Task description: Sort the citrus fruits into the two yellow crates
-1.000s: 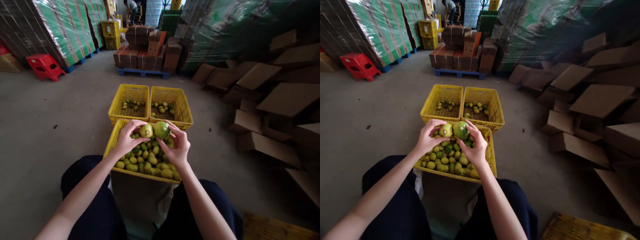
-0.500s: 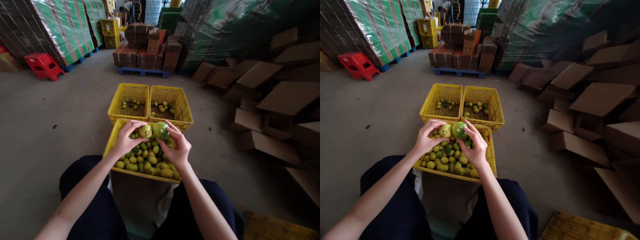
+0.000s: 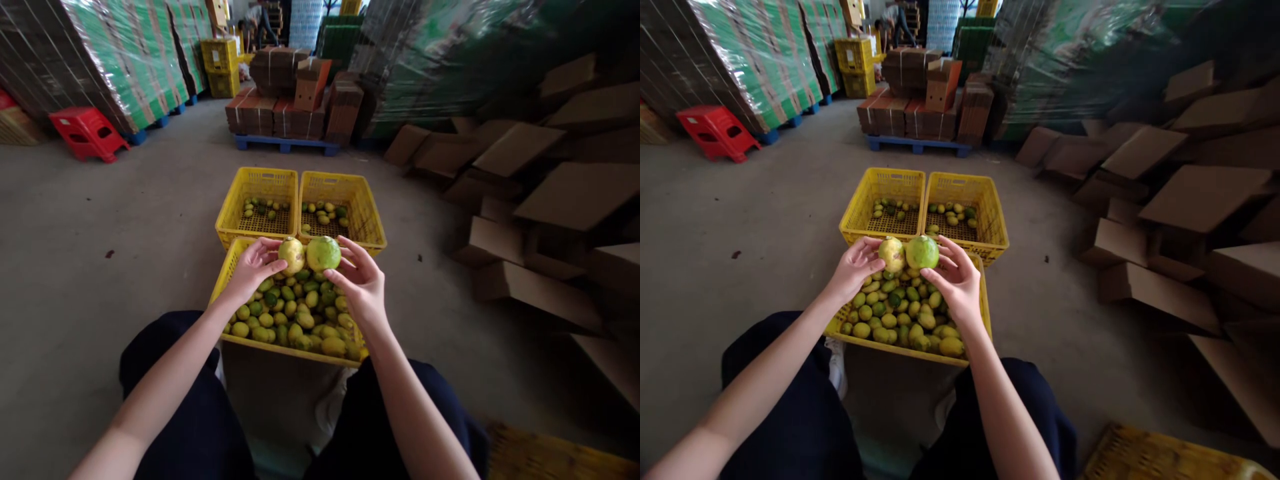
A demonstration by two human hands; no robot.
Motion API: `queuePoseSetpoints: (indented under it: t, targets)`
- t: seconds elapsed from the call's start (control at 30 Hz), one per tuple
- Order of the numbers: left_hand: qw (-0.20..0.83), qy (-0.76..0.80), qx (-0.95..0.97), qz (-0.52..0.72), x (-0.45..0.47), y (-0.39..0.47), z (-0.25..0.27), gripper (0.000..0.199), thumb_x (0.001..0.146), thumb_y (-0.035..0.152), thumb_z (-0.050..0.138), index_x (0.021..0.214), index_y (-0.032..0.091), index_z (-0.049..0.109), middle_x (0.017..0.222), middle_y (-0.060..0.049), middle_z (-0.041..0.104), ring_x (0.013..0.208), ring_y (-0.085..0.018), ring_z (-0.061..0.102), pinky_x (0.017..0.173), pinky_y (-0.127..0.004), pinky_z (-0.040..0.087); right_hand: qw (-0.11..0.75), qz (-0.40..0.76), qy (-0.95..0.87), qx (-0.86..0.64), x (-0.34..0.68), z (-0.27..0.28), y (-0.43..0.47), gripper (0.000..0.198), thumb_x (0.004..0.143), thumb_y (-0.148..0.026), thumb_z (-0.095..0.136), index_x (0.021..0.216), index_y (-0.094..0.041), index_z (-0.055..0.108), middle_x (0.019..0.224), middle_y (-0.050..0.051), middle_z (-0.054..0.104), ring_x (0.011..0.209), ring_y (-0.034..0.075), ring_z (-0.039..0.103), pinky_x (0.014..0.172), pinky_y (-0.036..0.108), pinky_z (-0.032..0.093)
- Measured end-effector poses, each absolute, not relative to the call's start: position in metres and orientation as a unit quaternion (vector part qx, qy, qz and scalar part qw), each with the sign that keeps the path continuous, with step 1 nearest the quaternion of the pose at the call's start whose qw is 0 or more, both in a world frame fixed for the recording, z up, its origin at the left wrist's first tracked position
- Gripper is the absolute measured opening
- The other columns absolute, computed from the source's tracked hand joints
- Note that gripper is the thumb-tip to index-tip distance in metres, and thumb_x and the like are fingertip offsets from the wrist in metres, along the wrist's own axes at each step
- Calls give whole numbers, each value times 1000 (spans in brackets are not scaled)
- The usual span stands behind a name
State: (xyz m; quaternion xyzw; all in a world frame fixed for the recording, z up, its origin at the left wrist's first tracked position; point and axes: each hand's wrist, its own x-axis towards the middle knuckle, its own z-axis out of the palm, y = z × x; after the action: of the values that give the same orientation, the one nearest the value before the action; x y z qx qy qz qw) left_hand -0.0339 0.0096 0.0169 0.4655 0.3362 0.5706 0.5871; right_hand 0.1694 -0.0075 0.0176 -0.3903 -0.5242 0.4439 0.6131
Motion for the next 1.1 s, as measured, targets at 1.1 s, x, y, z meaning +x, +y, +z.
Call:
queuePoseSetpoints:
  t: [1.1]
  targets:
    - [714,350,277,539,-25,12,14,24,75,21,74,92,16,58,90,-6,71,86,-20,71,94,-40,51,557,657,-332,-385,154,16,-5,39,61,-38,84,95,-22,73,99,3,74,100,25,67,91,40,52]
